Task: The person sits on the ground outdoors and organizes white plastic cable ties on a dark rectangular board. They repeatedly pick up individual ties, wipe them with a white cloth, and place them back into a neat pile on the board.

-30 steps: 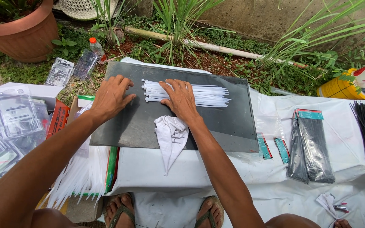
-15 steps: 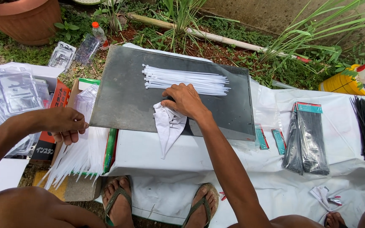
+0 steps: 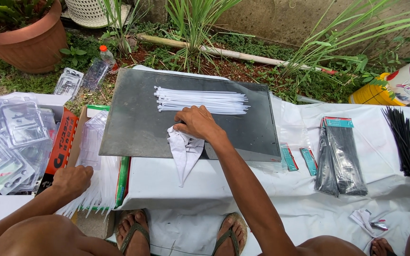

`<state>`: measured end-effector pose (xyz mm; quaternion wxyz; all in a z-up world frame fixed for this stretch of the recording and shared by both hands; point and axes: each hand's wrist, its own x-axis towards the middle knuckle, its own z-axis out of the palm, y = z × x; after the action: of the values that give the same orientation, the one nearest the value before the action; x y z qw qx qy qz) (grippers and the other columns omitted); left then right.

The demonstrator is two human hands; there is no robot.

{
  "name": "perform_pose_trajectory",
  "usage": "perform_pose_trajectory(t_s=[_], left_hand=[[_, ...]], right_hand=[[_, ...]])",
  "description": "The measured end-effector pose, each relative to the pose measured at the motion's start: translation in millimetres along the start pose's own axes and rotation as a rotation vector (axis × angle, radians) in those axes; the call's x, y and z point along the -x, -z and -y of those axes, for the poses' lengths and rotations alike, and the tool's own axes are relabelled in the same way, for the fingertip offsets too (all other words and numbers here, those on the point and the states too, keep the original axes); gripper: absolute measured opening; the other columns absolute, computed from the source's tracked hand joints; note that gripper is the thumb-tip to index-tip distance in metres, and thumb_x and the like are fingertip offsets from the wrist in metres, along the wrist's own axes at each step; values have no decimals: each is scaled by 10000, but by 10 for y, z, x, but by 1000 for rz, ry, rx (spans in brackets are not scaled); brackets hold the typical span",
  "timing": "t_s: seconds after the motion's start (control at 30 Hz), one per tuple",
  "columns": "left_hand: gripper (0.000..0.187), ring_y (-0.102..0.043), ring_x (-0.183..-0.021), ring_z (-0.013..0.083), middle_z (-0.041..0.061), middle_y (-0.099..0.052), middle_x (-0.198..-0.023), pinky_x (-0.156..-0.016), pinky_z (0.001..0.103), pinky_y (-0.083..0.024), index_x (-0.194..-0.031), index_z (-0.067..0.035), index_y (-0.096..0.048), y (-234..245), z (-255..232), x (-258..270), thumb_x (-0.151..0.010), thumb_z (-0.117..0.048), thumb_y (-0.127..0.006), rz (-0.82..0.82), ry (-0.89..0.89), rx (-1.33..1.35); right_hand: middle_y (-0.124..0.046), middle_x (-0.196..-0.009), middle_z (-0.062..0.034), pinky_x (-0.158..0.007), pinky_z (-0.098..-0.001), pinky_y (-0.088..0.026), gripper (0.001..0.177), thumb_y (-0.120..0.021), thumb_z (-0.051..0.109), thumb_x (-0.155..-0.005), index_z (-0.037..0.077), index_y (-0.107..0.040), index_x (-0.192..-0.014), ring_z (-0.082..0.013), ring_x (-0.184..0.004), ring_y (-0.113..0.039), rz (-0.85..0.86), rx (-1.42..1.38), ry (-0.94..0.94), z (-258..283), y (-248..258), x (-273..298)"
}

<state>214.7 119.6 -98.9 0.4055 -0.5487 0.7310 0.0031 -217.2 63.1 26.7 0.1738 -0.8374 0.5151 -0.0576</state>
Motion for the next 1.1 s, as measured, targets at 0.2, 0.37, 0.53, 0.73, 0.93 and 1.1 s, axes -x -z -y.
perform_pose_trajectory(t_s=[0.2,0.37,0.53,0.73,0.93,1.1], left_hand=[[284,-701,-972,92,-83,-686,-1037,-763,281,-622,-1171,-263,-555,272,392,8,-978,-472,-554,116,-107,-15],[174,-517,-723,76,-93,-522,-859,-598,235,-480,-1176,-267,-510,764,717,326,-1007,-242,-542,47,-110,-352],[200,-269,-607,49,-157,-337,-654,-632,245,-299,-903,-307,-489,2025,663,1177,-1059,-186,-520,-158,22,-678],[281,-581,-999,93,-155,-625,-1102,-876,311,-415,-1239,-379,-547,3016,319,1484,-968,-452,-569,-434,49,-741],[142,-577,-855,190,-5,-702,-920,-804,413,-342,-943,-248,-733,3162,-222,1387,-849,-148,-695,-936,-157,-463],[542,-567,-1111,227,29,-542,-1256,-862,357,-432,-1363,-214,-568,3184,-254,1198,-882,-403,-731,-1404,-183,37]], right_hand=[[-711,-1090,-54,-847,-494,-395,318,-628,454,-963,184,-708,-1112,-322,-1005,-610,-7,46,-19,2,-16,-58],[-699,-1104,-55,-898,-490,-373,317,-647,427,-961,169,-697,-1139,-307,-1040,-575,2,18,-60,111,72,-62],[-694,-1059,-45,-863,-459,-363,257,-664,398,-952,184,-724,-1081,-280,-998,-563,-163,62,17,276,-9,-143],[-625,-1027,32,-699,-378,-487,638,-582,468,-952,191,-431,-1506,-187,-853,-631,-221,-457,200,1167,56,-204],[-579,-635,-29,-479,-245,-374,210,-610,214,-1007,9,-656,-1017,-88,-515,-503,-350,-776,236,981,-807,-897],[-688,-606,-4,-442,-223,-402,293,-542,333,-1042,143,-675,-863,-56,-486,-529,-495,-990,50,741,-95,-448]])
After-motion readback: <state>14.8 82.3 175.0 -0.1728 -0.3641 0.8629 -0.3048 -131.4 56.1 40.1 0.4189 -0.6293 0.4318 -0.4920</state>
